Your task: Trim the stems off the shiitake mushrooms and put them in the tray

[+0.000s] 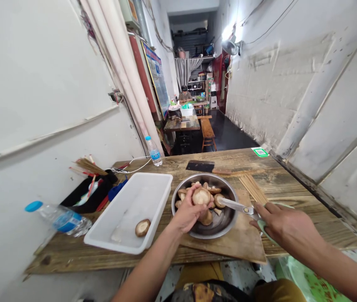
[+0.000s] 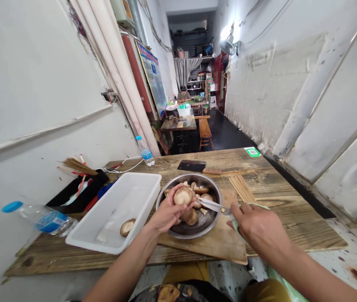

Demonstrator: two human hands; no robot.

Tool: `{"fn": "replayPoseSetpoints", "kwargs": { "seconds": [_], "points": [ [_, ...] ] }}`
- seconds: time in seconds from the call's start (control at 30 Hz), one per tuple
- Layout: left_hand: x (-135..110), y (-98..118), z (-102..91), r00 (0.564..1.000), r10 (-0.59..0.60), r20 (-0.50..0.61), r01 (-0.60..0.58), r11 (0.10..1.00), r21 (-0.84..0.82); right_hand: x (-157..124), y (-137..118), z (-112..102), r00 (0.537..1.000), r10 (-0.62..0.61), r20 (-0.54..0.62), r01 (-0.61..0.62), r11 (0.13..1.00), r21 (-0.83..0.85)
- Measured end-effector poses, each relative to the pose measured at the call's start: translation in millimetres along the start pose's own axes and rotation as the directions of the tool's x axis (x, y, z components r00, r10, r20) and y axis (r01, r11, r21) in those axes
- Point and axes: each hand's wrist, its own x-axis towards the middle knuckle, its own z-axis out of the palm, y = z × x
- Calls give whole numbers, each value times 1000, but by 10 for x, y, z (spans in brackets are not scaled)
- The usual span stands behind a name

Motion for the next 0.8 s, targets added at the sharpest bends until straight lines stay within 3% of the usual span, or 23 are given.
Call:
{"fn": "replayPoseSetpoints", "kwargs": {
  "seconds": [0.27, 0.47, 0.8],
  "points": [
    [127, -164, 25, 974, 82, -212, -75, 996, 44, 32, -346, 53, 988, 147, 35, -150, 982, 118],
    [85, -170, 45, 991, 32, -127, -40, 997, -59, 64, -344, 91, 976, 205, 72, -212, 971, 112],
    [104, -193, 133, 992, 62, -111, -75, 990, -120, 37, -270, 157, 990, 137, -35, -136, 990, 27]
  ]
}}
